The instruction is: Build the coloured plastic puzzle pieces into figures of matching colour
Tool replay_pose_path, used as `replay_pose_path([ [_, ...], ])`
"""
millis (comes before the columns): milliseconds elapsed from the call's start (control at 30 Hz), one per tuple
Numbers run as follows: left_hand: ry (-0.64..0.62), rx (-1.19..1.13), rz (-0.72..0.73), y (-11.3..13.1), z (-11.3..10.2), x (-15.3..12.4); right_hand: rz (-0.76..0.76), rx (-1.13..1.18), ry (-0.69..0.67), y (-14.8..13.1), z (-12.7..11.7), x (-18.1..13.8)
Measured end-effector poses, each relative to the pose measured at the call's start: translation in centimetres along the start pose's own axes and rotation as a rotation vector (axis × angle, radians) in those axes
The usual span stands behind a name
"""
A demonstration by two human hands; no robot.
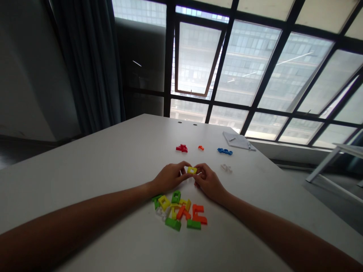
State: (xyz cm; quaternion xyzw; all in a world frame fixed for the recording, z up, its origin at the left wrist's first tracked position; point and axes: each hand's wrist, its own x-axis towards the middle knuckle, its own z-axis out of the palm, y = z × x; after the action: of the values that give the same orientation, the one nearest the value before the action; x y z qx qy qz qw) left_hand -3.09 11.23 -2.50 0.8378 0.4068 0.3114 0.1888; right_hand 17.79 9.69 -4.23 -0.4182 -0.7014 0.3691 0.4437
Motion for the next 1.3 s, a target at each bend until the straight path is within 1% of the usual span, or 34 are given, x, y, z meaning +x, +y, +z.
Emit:
replay_pose_path([
  [300, -0.013, 0.004, -0.005, 0.2, -0.1, 0.0, 0.012, -0.043, -0.008, -0.4, -0.1, -0.2],
  [533, -0.006, -0.007, 0.000, -0.1, 0.0, 0.1, -0.007, -0.032, -0.007, 0.0, -0.1, -0.1],
  [633, 0.001, -0.018, 0.000, -0.2, 0.1, 0.1, -0.025, -0.050, 0.015, -0.1, 0.0, -0.1],
  [767, 0.010, -0.024, -0.008, -0.2, 0.2, 0.0, -0.045, -0.167, 0.063, -0.7, -0.1, -0.2],
  [900, 0.044, 0.065, -0.026, -0.5, -0.2, 0.3, -0.081, -0.240, 0.143, -0.9, -0.2, -0.2],
  [1000, 0.120, 0.222, -0.030, -1.4, -1.2, 1.0, -0.062, -0.237, 0.205, -0.5, -0.3, -0.1],
  [1067, 0.161, 0.315, -0.045, -2.4, -2.0, 1.5, -0.028, -0.220, 0.201, -0.3, -0.3, 0.0],
  [1100, 0.169, 0.349, -0.062, -3.0, -2.3, 1.8, -0.008, -0.208, 0.178, -0.3, -0.2, 0.0],
  [1133, 0.163, 0.374, -0.087, -3.6, -2.5, 2.0, 0.009, -0.199, 0.146, -0.3, -0.2, 0.0],
  [1200, 0.114, 0.395, -0.151, -4.8, -2.7, 2.4, 0.015, -0.198, 0.083, -0.5, 0.0, -0.2],
  [1300, 0.055, 0.372, -0.233, -6.1, -2.6, 2.8, -0.026, -0.241, 0.026, -0.8, 0.2, -0.5],
])
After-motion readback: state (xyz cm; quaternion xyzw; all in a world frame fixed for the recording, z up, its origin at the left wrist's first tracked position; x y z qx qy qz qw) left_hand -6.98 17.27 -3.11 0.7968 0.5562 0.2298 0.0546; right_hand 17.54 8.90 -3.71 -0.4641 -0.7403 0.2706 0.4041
